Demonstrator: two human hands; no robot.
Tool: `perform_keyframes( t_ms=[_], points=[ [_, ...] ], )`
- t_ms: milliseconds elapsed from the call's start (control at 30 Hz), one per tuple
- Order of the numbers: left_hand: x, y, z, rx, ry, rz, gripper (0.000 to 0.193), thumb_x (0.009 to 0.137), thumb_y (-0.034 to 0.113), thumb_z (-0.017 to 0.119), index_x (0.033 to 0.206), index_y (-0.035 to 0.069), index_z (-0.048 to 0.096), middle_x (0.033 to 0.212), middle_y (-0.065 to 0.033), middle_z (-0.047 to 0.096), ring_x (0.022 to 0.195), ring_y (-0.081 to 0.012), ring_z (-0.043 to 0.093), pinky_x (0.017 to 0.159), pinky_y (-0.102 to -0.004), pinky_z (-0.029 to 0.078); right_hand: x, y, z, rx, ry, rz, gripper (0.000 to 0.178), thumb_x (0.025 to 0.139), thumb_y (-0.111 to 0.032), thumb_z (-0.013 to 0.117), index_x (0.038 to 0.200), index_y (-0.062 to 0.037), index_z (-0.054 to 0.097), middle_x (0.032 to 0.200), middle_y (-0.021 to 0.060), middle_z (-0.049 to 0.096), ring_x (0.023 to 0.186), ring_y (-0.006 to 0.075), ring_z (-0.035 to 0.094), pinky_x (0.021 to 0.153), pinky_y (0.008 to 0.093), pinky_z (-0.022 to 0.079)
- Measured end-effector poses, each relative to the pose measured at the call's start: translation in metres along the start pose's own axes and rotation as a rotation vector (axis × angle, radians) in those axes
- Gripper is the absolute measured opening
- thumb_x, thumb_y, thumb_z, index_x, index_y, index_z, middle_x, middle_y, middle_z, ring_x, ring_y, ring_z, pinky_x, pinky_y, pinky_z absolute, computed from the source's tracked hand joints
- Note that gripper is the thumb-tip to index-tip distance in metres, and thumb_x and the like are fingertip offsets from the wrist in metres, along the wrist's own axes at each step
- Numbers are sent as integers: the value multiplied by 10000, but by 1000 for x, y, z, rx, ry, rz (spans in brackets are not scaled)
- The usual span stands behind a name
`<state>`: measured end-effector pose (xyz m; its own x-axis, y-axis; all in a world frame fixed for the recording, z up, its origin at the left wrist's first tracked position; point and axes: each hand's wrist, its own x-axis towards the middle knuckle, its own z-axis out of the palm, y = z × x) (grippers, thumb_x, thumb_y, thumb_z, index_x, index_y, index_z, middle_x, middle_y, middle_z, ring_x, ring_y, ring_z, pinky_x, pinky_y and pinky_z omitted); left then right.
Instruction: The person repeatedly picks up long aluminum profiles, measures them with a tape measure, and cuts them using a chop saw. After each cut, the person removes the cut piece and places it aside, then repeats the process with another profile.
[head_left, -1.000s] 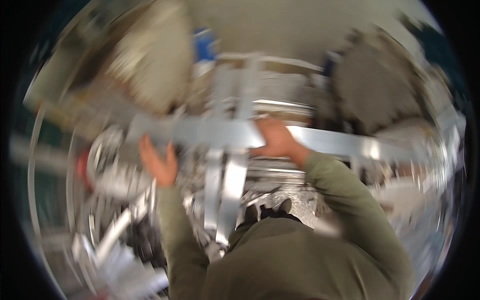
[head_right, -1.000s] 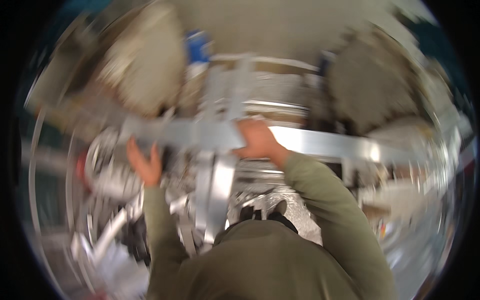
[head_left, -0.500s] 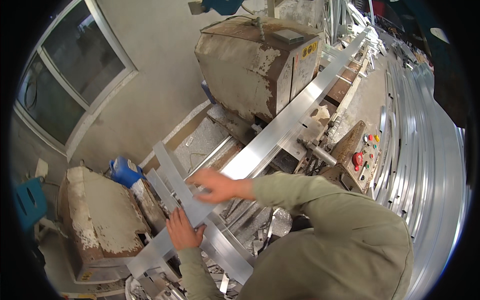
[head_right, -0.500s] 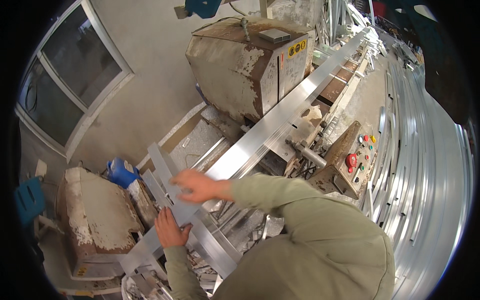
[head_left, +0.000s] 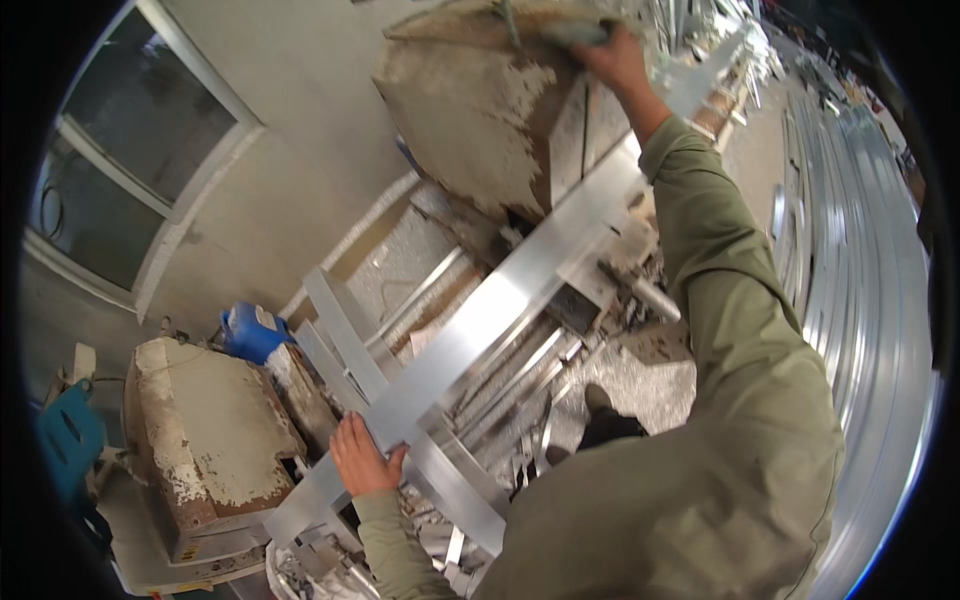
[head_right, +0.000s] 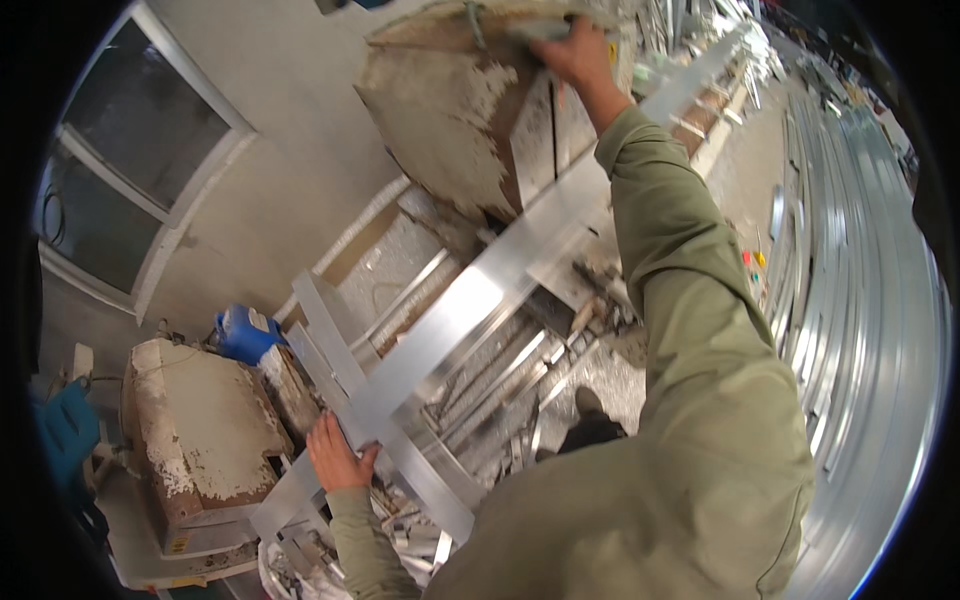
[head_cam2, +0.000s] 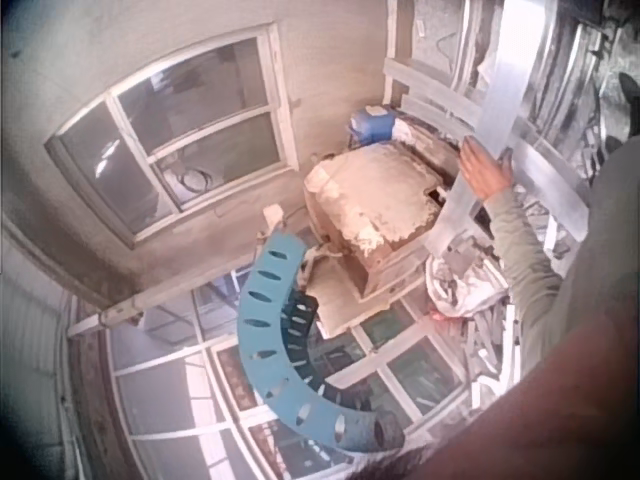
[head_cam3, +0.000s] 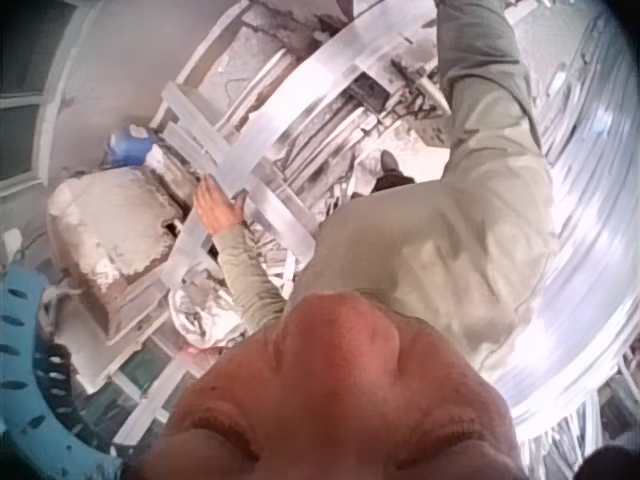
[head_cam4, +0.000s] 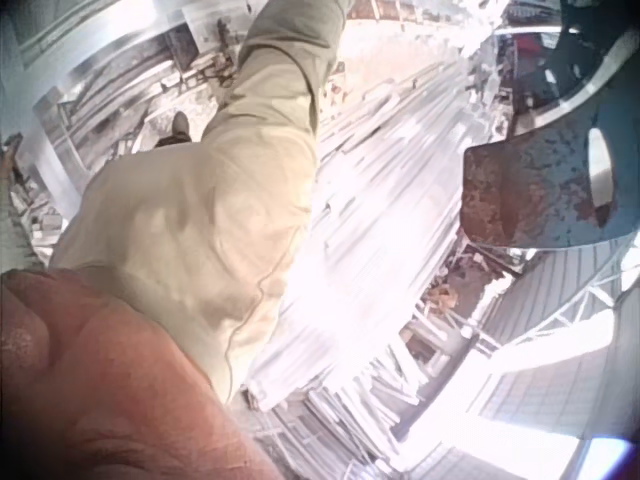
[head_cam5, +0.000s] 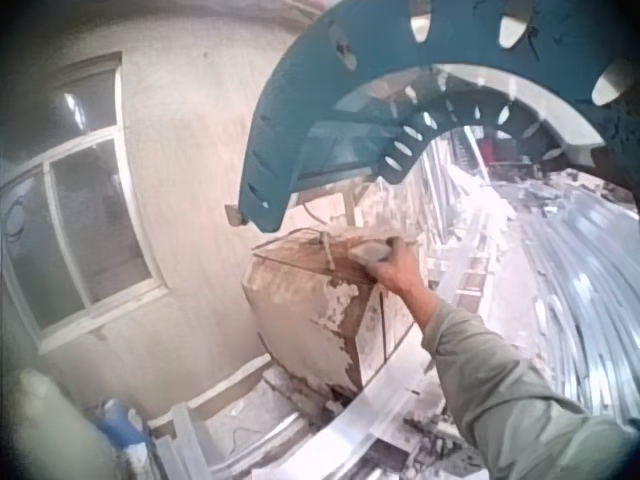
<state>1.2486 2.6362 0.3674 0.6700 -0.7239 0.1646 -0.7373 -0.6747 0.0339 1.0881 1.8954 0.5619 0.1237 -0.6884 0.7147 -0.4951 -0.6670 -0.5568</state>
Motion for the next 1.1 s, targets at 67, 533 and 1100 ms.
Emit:
perform_keyframes(
  t_ms=[67, 533, 1100],
  points=[
    [0, 1, 2, 1, 0, 12, 1135, 695, 348, 1017, 1619, -2, 456, 1651, -207, 517, 1541, -404, 462, 1341, -591, 277, -28, 12, -34, 442, -23, 53, 761, 863, -374, 899, 1399, 105, 649, 1199, 201, 772, 1113, 301, 738, 1013, 405, 579],
    [-2, -2, 12, 6, 12, 7, 1144, 692, 345, 1008, 1640, 29, 452, 1662, -176, 516, 1545, -391, 461, 1341, -575, 285, -303, 53, -88, -124, -680, 174, 824, 821, -400, 875, 1463, 17, 570, 1333, 330, 631, 1224, 494, 664, 1086, 526, 545],
    [-5, -11, 22, 24, 25, 14, 1130, 724, 375, 987, 1643, 5, 443, 1661, -207, 518, 1535, -416, 467, 1324, -587, 299, -266, 84, -118, 23, -586, 243, 874, 976, -549, 813, 1533, 47, 498, 1356, 348, 701, 1171, 466, 739, 1013, 505, 590]
  ],
)
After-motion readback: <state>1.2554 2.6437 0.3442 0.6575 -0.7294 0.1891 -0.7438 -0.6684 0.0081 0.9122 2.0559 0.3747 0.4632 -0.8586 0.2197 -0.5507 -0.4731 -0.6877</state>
